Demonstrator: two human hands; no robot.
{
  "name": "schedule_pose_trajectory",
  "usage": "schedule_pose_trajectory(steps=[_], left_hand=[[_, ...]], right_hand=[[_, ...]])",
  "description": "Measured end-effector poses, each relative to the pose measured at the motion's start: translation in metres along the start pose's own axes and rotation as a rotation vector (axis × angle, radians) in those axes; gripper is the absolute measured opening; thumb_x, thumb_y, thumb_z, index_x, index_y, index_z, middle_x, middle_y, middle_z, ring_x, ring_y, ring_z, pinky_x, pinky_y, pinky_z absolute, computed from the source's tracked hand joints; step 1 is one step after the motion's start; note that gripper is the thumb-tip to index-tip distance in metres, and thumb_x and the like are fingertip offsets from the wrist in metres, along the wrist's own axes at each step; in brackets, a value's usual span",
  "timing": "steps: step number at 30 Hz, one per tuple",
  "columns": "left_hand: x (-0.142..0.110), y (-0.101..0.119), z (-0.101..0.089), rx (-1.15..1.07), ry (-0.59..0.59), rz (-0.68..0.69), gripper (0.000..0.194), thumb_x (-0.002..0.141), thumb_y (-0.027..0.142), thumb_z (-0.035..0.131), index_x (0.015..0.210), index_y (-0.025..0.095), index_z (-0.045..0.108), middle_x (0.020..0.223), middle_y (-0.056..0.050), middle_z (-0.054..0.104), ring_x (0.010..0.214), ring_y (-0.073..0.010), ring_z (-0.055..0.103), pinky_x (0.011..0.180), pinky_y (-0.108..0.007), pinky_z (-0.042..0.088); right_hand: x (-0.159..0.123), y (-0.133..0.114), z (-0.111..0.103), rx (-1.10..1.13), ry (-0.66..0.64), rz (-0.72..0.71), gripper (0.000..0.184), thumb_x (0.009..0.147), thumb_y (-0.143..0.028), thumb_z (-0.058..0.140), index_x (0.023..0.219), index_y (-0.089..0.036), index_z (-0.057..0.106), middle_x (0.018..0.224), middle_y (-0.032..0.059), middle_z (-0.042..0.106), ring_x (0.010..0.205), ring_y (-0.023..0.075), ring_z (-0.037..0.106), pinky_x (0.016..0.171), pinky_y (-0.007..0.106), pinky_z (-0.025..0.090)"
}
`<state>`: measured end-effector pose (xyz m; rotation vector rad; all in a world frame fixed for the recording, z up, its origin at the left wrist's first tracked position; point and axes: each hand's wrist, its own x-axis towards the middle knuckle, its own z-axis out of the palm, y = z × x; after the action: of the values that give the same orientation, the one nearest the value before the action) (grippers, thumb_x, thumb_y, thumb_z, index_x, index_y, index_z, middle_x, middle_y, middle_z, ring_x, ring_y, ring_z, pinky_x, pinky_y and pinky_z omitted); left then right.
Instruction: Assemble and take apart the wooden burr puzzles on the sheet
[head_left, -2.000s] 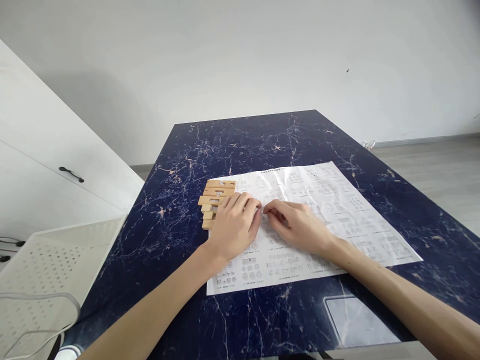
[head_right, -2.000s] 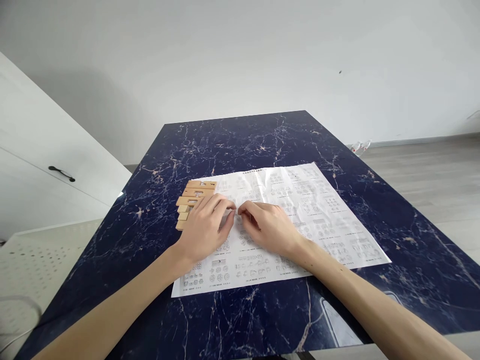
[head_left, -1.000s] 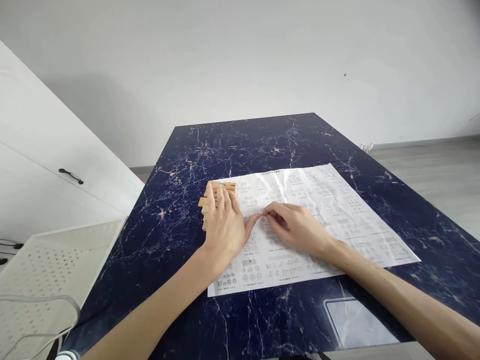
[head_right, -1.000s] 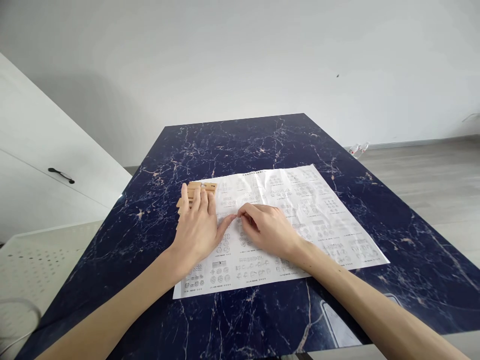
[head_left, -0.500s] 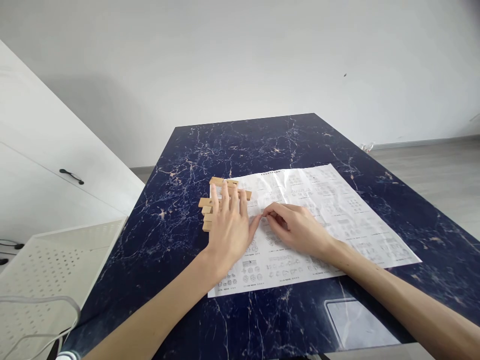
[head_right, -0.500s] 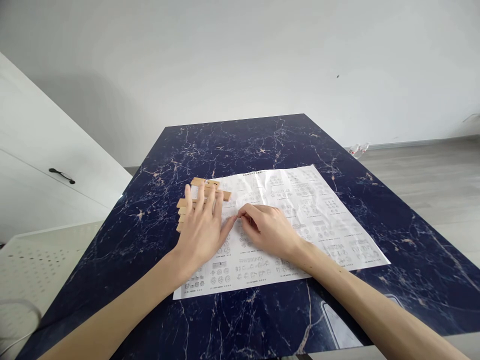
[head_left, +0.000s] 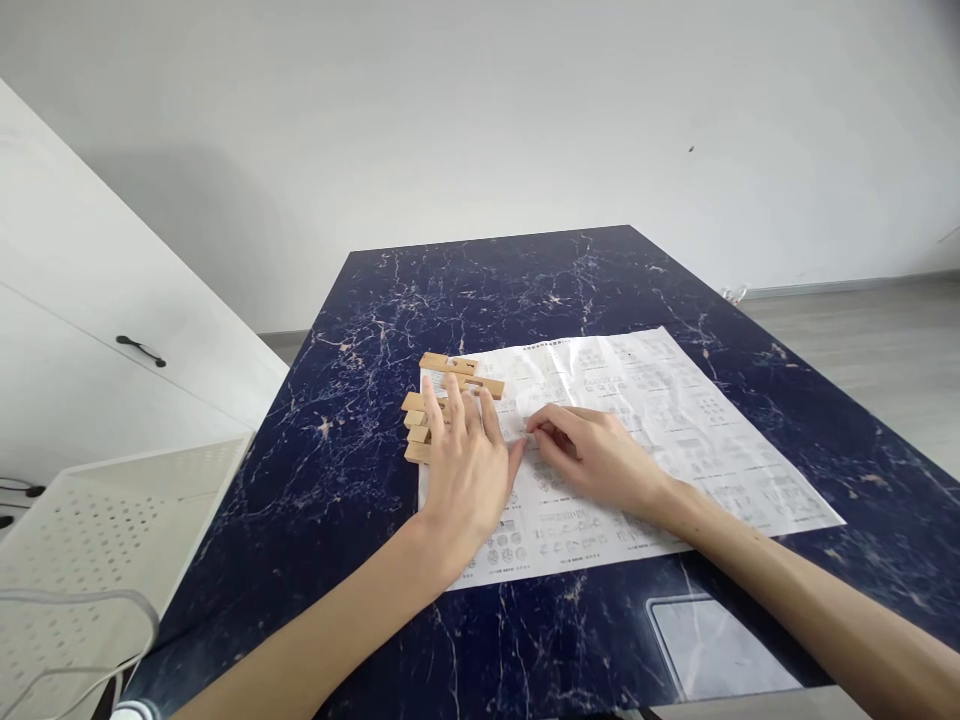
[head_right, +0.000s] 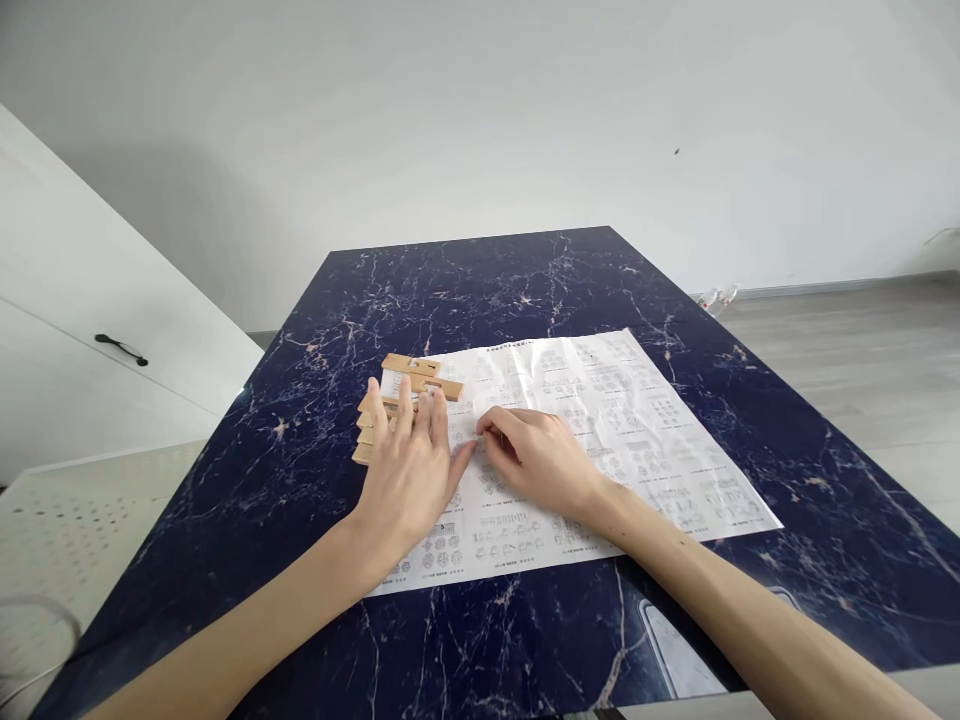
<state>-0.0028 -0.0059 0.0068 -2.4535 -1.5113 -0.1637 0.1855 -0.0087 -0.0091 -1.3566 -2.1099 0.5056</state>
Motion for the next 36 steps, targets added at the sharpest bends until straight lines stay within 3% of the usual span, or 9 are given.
schedule_pose_trajectory(steps=[4,10,17,22,25,29,32,36], left_hand=[[-0.002,0.004,-0.002,0.012,0.005,-0.048,0.074,0.109,0.05,0.046,0.155,-0.009,0.046,0.154,-0.032,0.055,0.16,-0.0505,0.021,0.13,-0.076,0.003],[-0.006,0.005,0.0,-0.02,0.0,-0.07,0.07,0.11,0.05,0.041,0.154,-0.004,0.051,0.143,-0.028,0.066,0.162,-0.0489,0.019,0.127,-0.081,0.003],[-0.002,0.004,-0.003,-0.003,-0.014,0.032,0.065,0.111,0.042,0.042,0.152,-0.008,0.051,0.149,-0.03,0.06,0.159,-0.0497,0.027,0.13,-0.076,0.011],[0.001,-0.002,0.001,-0.087,0.026,0.22,0.057,0.112,0.034,0.039,0.158,0.002,0.046,0.159,-0.018,0.056,0.162,-0.0438,0.023,0.132,-0.07,0.017],[0.006,-0.011,0.005,-0.117,0.072,0.259,0.063,0.112,0.043,0.038,0.162,0.004,0.041,0.171,-0.017,0.038,0.164,-0.0406,0.021,0.134,-0.061,0.02],[0.015,-0.027,0.011,-0.12,0.063,0.104,0.094,0.105,0.069,0.041,0.168,0.001,0.023,0.175,-0.024,0.022,0.165,-0.0421,0.015,0.134,-0.064,0.013],[0.02,-0.035,0.016,-0.128,0.008,0.04,0.111,0.098,0.083,0.035,0.17,0.001,0.015,0.175,-0.025,0.021,0.165,-0.0435,0.013,0.134,-0.065,0.007],[0.021,-0.036,0.017,-0.152,-0.087,0.0,0.108,0.099,0.085,0.024,0.171,0.004,0.016,0.174,-0.023,0.027,0.164,-0.0427,0.018,0.133,-0.067,0.007]], right_hand=[[0.0,0.001,0.001,0.005,-0.002,0.01,0.021,0.1,-0.023,0.047,0.105,-0.02,0.067,0.083,0.0054,0.074,0.066,0.0187,0.064,0.062,0.034,0.045],[0.0,0.001,0.0,0.0,0.006,0.003,0.021,0.1,-0.023,0.047,0.104,-0.02,0.067,0.084,0.0057,0.075,0.068,0.0188,0.065,0.064,0.034,0.045],[0.0,0.001,0.0,-0.002,0.005,-0.009,0.021,0.1,-0.021,0.047,0.104,-0.019,0.068,0.084,0.0057,0.075,0.064,0.0172,0.063,0.063,0.033,0.044],[-0.001,0.001,0.001,-0.003,-0.011,0.003,0.019,0.099,-0.021,0.047,0.1,-0.019,0.067,0.085,0.0062,0.075,0.067,0.0178,0.064,0.062,0.032,0.044],[-0.001,0.001,0.001,0.002,-0.003,0.009,0.019,0.099,-0.021,0.047,0.101,-0.019,0.066,0.085,0.0062,0.075,0.067,0.0182,0.064,0.063,0.033,0.045],[-0.001,0.001,0.0,0.004,0.007,-0.005,0.021,0.099,-0.022,0.047,0.104,-0.02,0.067,0.085,0.0059,0.075,0.066,0.018,0.064,0.063,0.033,0.044],[-0.001,0.001,-0.001,-0.008,0.009,-0.008,0.021,0.099,-0.021,0.046,0.103,-0.02,0.067,0.082,0.0052,0.074,0.062,0.0168,0.06,0.06,0.033,0.042],[0.0,0.0,-0.001,-0.018,0.012,-0.002,0.021,0.098,-0.021,0.046,0.103,-0.02,0.067,0.077,0.0041,0.072,0.057,0.0162,0.057,0.058,0.033,0.04]])
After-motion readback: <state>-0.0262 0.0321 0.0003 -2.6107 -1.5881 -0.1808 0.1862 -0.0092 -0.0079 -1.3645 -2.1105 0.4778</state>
